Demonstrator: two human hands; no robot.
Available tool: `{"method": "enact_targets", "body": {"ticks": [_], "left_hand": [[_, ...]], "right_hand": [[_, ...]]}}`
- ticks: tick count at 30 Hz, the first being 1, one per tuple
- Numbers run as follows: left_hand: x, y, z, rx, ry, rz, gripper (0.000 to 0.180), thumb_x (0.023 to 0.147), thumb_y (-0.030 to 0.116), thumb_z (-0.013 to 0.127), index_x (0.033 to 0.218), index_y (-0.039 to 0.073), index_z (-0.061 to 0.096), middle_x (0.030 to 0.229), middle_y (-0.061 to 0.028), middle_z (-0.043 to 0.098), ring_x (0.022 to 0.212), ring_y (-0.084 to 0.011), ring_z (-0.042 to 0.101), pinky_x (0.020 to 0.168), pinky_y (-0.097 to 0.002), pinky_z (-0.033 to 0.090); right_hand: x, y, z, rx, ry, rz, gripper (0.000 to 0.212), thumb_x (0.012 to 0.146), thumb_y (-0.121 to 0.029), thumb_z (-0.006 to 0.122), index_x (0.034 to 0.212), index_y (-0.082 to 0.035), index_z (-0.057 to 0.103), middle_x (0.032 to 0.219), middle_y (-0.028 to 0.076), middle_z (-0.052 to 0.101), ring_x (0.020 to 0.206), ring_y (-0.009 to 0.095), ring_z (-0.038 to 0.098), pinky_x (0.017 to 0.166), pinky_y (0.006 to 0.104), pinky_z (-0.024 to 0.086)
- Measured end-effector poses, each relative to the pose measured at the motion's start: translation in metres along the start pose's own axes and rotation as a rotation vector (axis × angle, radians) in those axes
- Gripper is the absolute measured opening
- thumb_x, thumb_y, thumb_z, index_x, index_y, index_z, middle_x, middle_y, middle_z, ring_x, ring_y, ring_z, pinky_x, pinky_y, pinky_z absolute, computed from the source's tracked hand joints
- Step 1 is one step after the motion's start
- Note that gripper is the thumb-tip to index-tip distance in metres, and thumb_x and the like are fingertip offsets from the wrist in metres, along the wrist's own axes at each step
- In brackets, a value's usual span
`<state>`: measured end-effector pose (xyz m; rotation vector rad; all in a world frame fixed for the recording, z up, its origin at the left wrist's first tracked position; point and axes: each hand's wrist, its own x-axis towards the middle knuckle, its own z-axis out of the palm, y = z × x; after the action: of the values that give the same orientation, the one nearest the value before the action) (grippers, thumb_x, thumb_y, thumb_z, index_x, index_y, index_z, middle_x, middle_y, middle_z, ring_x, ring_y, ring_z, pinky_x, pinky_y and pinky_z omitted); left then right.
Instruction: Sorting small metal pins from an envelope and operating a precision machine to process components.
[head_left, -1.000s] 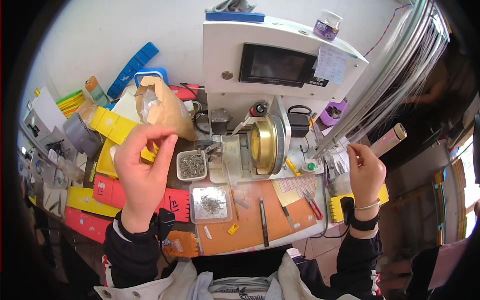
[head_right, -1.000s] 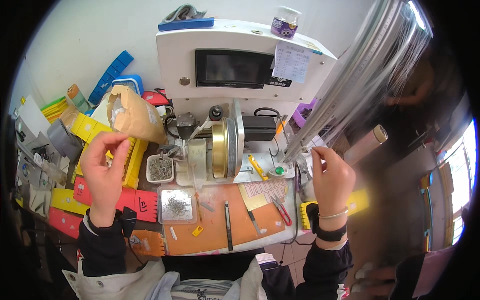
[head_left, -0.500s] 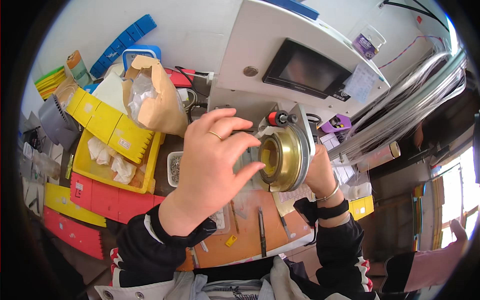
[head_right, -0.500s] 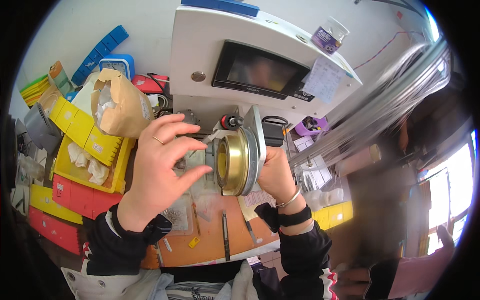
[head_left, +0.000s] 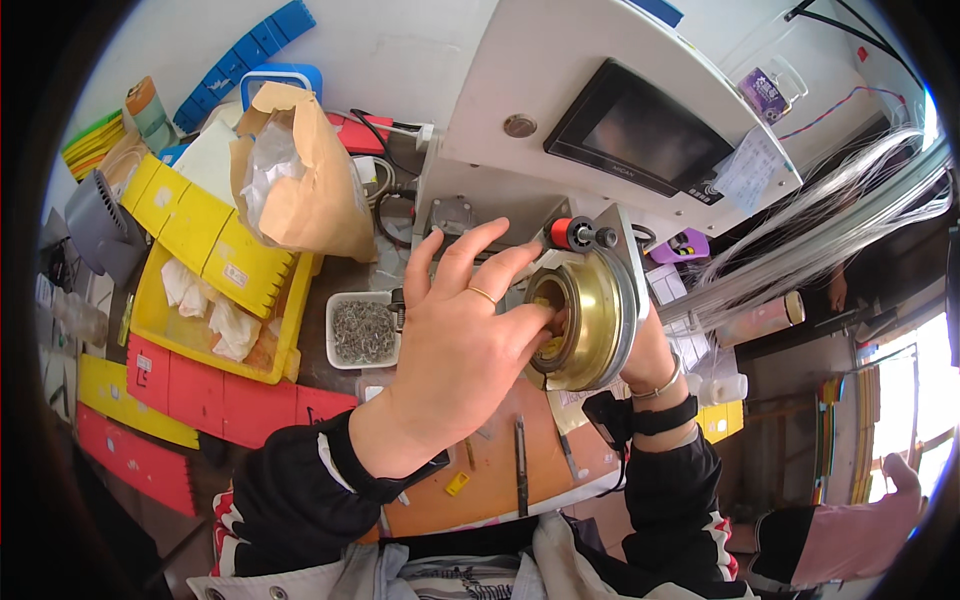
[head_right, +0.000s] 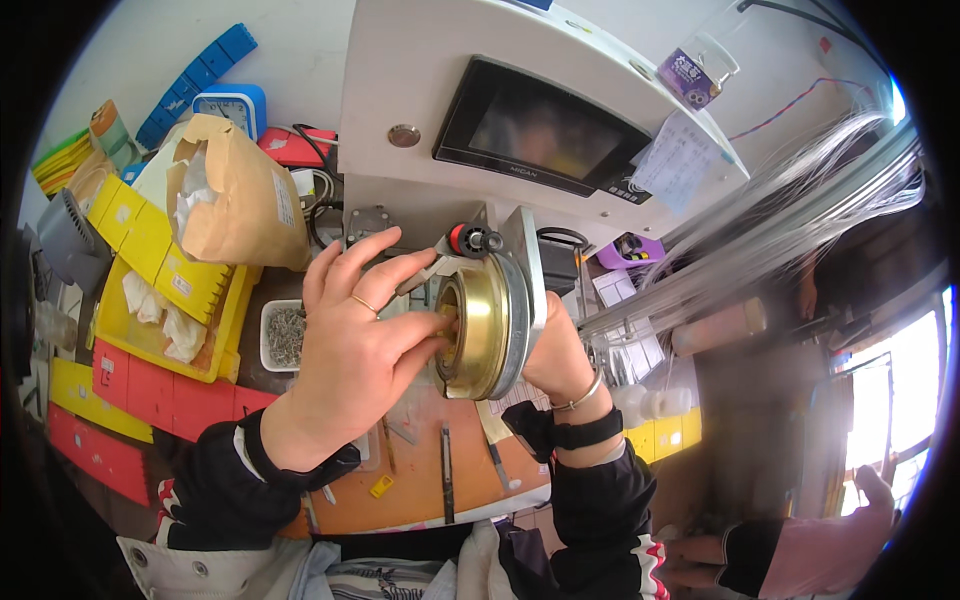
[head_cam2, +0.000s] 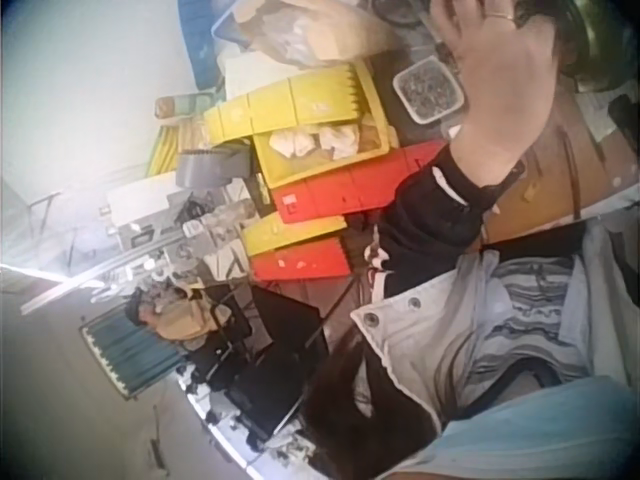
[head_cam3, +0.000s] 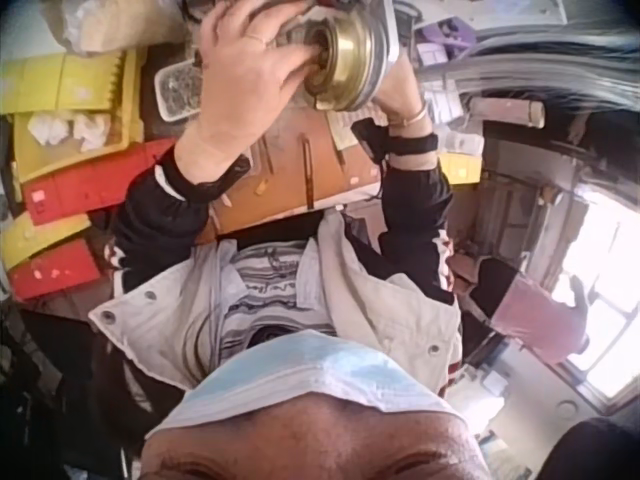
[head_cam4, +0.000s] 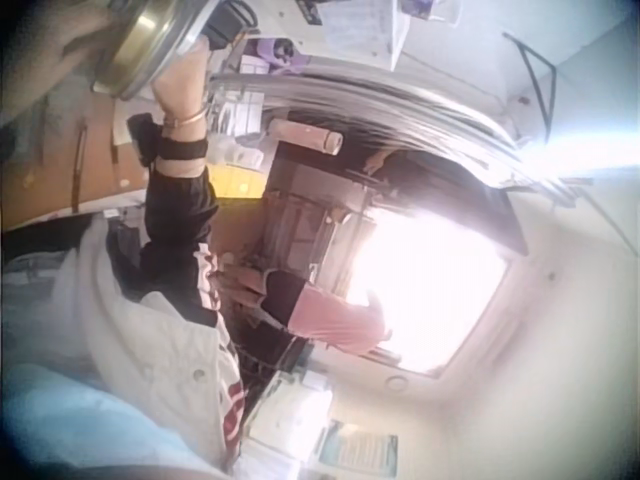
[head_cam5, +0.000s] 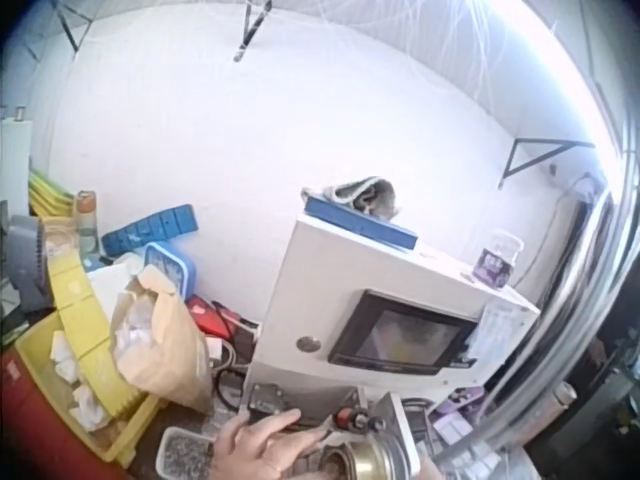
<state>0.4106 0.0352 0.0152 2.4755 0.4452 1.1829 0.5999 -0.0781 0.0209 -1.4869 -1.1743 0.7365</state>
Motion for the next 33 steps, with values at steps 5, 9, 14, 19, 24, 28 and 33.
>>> {"method": "enact_targets", "body": {"ticks": [5,9,14,19,24,28,33], "left_hand": [[0.003,-0.002,-0.004,-0.033,0.055,0.029,0.012,0.066,0.014,0.082,0.076,0.016,0.074,0.120,-0.0008,0.066,0.128,-0.0308,0.049,0.106,-0.0557,0.031],[0.007,-0.006,-0.019,-0.084,0.094,0.029,0.015,0.067,0.010,0.082,0.078,0.015,0.074,0.110,0.0000,0.069,0.121,-0.0310,0.055,0.105,-0.0542,0.032],[0.010,0.003,-0.036,-0.085,0.106,0.038,0.015,0.068,0.006,0.081,0.080,0.014,0.074,0.105,-0.0004,0.070,0.116,-0.0309,0.059,0.103,-0.0533,0.036],[-0.010,-0.006,-0.036,-0.161,0.102,-0.021,0.018,0.067,0.004,0.083,0.081,0.013,0.075,0.097,-0.0010,0.070,0.114,-0.0291,0.061,0.102,-0.0487,0.039],[-0.029,-0.015,-0.036,-0.305,0.186,-0.206,0.015,0.069,0.006,0.083,0.081,0.013,0.076,0.092,0.0001,0.071,0.106,-0.0255,0.063,0.095,-0.0410,0.043],[-0.034,-0.021,-0.034,-0.375,0.210,-0.252,0.013,0.071,0.004,0.082,0.081,0.011,0.076,0.090,-0.0022,0.072,0.104,-0.0251,0.064,0.092,-0.0370,0.045],[-0.036,-0.023,-0.027,-0.463,0.212,-0.260,0.011,0.073,0.004,0.081,0.081,0.009,0.075,0.089,-0.0042,0.072,0.104,-0.0273,0.064,0.089,-0.0370,0.047]], "right_hand": [[-0.004,-0.003,0.002,0.003,0.050,0.013,0.020,0.080,-0.003,0.078,0.099,-0.002,0.073,0.093,0.002,0.074,0.083,0.006,0.065,0.076,0.0252,0.053],[-0.010,0.002,0.005,0.039,0.113,0.018,0.011,0.082,-0.002,0.076,0.093,-0.001,0.074,0.087,0.001,0.074,0.080,0.005,0.064,0.071,0.0240,0.053],[-0.017,-0.002,-0.001,-0.049,0.157,0.058,0.007,0.084,0.001,0.072,0.090,-0.001,0.074,0.079,-0.002,0.071,0.071,0.002,0.059,0.062,0.0207,0.048],[-0.023,0.007,-0.004,-0.053,0.183,0.081,0.007,0.085,0.002,0.070,0.090,-0.001,0.074,0.074,-0.004,0.067,0.066,0.000,0.053,0.057,0.0184,0.042],[-0.021,0.005,0.000,-0.069,0.194,0.046,0.008,0.084,0.003,0.070,0.089,-0.001,0.074,0.073,-0.005,0.066,0.065,-0.001,0.052,0.057,0.0186,0.042],[-0.022,0.005,0.001,-0.088,0.187,0.043,0.007,0.082,0.003,0.072,0.089,-0.001,0.074,0.077,-0.003,0.069,0.070,0.001,0.055,0.061,0.0204,0.046],[-0.022,0.002,0.001,-0.043,0.196,0.047,0.008,0.081,0.004,0.073,0.089,0.000,0.074,0.080,-0.002,0.071,0.072,0.002,0.058,0.063,0.0216,0.049]]}}
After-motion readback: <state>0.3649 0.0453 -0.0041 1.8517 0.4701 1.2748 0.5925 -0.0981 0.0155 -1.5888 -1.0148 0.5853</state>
